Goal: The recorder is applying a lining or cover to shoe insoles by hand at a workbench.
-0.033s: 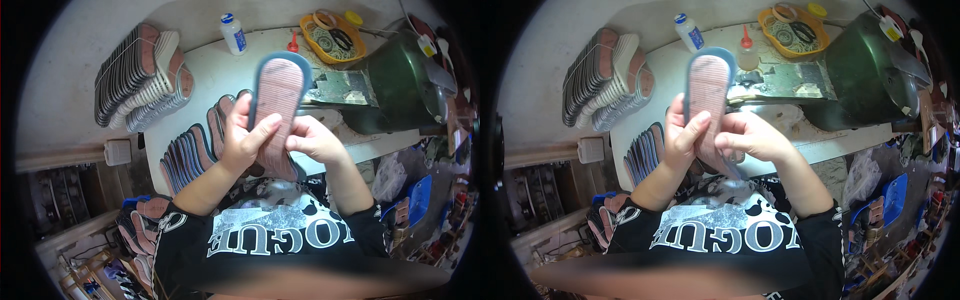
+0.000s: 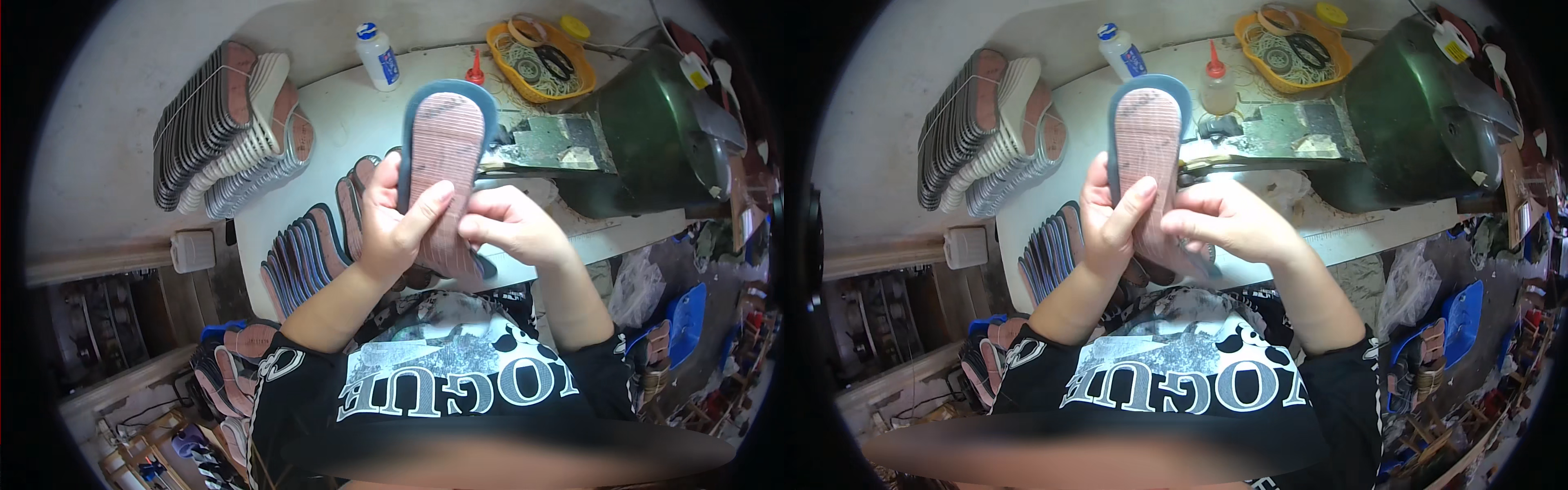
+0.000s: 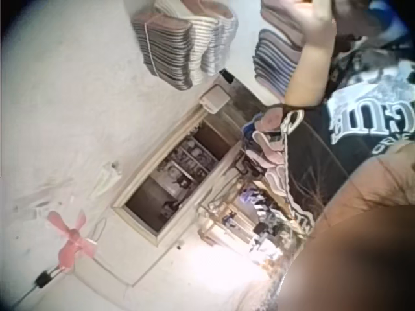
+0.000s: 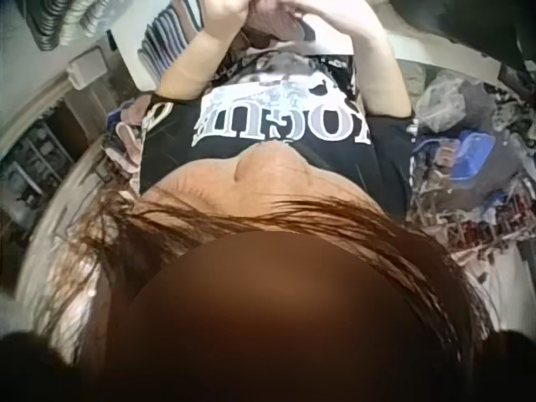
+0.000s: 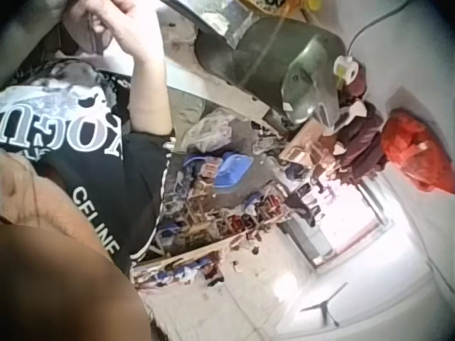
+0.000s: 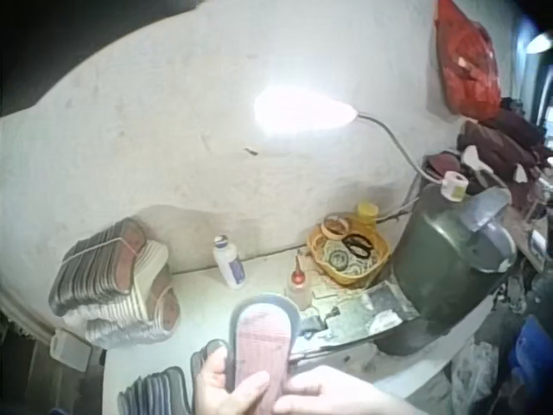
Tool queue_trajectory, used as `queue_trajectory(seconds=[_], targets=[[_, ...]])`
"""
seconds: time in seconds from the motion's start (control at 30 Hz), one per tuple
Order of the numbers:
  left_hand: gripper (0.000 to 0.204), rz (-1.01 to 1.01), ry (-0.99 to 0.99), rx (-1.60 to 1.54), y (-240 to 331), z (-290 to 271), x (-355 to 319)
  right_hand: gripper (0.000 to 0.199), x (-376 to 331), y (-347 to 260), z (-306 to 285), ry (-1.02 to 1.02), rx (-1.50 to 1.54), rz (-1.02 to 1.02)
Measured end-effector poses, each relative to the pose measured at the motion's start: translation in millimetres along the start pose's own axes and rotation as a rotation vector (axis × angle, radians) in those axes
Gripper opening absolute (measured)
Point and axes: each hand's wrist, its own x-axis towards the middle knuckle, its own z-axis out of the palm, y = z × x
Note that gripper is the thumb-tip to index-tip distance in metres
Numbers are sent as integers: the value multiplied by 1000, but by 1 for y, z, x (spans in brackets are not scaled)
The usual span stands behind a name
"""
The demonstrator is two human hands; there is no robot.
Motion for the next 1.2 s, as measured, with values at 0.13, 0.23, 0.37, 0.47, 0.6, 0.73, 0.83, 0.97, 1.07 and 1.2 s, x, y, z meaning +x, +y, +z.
queue_trajectory(seconds=[0.13, 0.23, 0.37, 0.47, 0.6, 0.73, 0.83, 0.97, 1.07, 1.2], targets=[[32, 70, -39, 161, -6, 0, 9, 20, -9, -25, 4, 132, -683, -146], [41, 17, -59, 199, 11, 12, 22, 26, -12, -24, 14, 231, -664, -196], [40, -126, 44, 125, 5, 10, 51, 22, -20, -8, 6, 147, -293, -115], [37, -164, 104, 74, -6, 2, 70, 27, -35, 27, 8, 217, 50, -45], [30, 150, 56, 746, -34, -19, 78, 26, -47, 28, 25, 366, 174, -24], [34, -27, 113, 575, -45, -14, 86, 26, -49, 31, 17, 399, 221, -5], [36, 45, 93, 728, -48, -10, 93, 25, -48, 26, 13, 296, 372, 238], [40, -97, 50, 748, -57, -27, 110, 25, -39, 26, 21, 355, 480, 101], [46, -227, -11, 646, -57, -42, 128, 24, -22, 33, 22, 435, 493, 23], [85, 21, 55, 1234, -35, -48, 138, 26, -1, 20, 25, 414, 569, -40]])
